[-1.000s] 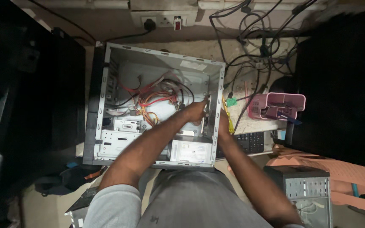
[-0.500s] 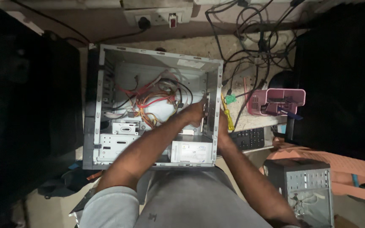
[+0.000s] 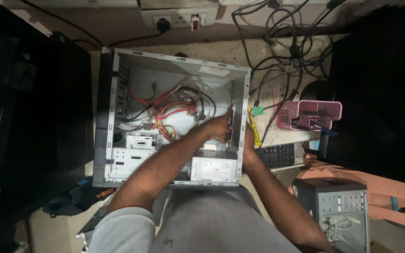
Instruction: The person works on an open desktop computer case on a workbench, using a screwdriver and their hands to position the motherboard, connect internal cables, and seat components such as memory and the CPU cooler inside the case.
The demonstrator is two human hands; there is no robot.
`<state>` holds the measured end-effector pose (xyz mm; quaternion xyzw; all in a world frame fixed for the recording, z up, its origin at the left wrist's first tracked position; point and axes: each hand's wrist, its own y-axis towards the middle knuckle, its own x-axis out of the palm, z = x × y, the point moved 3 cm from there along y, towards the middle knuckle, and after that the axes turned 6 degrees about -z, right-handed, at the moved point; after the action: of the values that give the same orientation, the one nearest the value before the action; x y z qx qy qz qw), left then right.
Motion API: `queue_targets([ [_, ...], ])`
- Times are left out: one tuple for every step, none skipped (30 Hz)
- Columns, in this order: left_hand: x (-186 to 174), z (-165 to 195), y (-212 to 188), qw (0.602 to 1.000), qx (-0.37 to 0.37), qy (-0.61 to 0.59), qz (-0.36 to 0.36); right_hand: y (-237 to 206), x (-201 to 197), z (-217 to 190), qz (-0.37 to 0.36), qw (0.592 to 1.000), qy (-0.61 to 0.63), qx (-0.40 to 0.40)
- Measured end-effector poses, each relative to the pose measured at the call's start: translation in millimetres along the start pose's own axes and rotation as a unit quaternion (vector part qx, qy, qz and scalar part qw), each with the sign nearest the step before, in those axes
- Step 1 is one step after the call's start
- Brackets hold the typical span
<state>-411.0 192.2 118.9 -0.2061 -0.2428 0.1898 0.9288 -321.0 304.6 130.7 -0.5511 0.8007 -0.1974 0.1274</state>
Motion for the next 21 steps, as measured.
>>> queue_targets([
  [1, 1, -2, 1.000, -0.009, -0.003, 0.011, -1, 0, 0, -0.004, 1.000, -0.017, 0.000],
  [2, 3, -5, 1.000, -0.019, -0.006, 0.021, -1, -1, 0, -0.008, 0.999, -0.033, 0.002],
  [3, 6, -8, 1.000, -0.008, -0.014, 0.018, -2, -2, 0, -0.005, 0.999, -0.038, -0.005],
  [4, 9, -12, 1.000, 0.003, -0.023, 0.014, -2, -2, -1, -0.002, 0.999, -0.043, -0.011],
  [4, 11, -15, 0.999, 0.015, -0.031, 0.012, -3, -2, -2, 0.000, 0.999, -0.048, -0.017],
  [4, 13, -17, 1.000, 0.012, -0.016, 0.018, -1, -3, 0, 0.007, 0.997, -0.073, -0.008],
  [3, 13, -20, 1.000, 0.008, 0.000, 0.024, 0, -3, 0, 0.013, 0.995, -0.099, 0.001],
  [3, 13, -22, 0.999, 0.005, 0.015, 0.030, 0, -3, 0, 0.019, 0.992, -0.124, 0.010],
  [3, 13, -23, 1.000, 0.007, 0.005, 0.023, 1, -3, 0, 0.018, 0.995, -0.096, 0.014],
  [3, 12, -24, 1.000, 0.010, -0.005, 0.016, 1, -2, -1, 0.018, 0.997, -0.068, 0.017],
  [3, 11, -23, 1.000, 0.013, -0.014, 0.007, 1, -1, -1, 0.018, 0.999, -0.040, 0.021],
  [2, 9, -22, 1.000, 0.004, -0.004, 0.003, 0, -1, -3, 0.020, 0.999, -0.047, 0.013],
  [2, 8, -21, 1.000, -0.003, 0.005, -0.001, -1, -1, -5, 0.020, 0.998, -0.054, 0.004],
  [1, 6, -20, 1.000, -0.012, 0.015, -0.004, -3, 0, -7, 0.021, 0.998, -0.061, -0.005],
  [0, 5, -18, 0.999, -0.024, 0.016, -0.021, -4, 0, -8, 0.024, 1.000, -0.007, 0.017],
  [-2, 5, -16, 0.998, -0.038, 0.016, -0.038, -6, 1, -8, 0.027, 0.998, 0.047, 0.041],
  [-3, 4, -15, 0.997, -0.052, 0.016, -0.054, -7, 2, -8, 0.030, 0.992, 0.101, 0.064],
  [-5, 4, -16, 0.997, -0.040, 0.023, -0.061, -8, 3, -10, 0.032, 0.996, 0.054, 0.058],
  [-6, 5, -17, 0.997, -0.028, 0.029, -0.068, -9, 4, -14, 0.035, 0.998, 0.005, 0.052],
  [-6, 6, -19, 0.997, -0.014, 0.034, -0.074, -9, 5, -17, 0.036, 0.997, -0.044, 0.046],
  [-6, 6, -22, 0.996, -0.008, 0.046, -0.075, -10, 7, -20, 0.031, 0.998, -0.033, 0.033],
])
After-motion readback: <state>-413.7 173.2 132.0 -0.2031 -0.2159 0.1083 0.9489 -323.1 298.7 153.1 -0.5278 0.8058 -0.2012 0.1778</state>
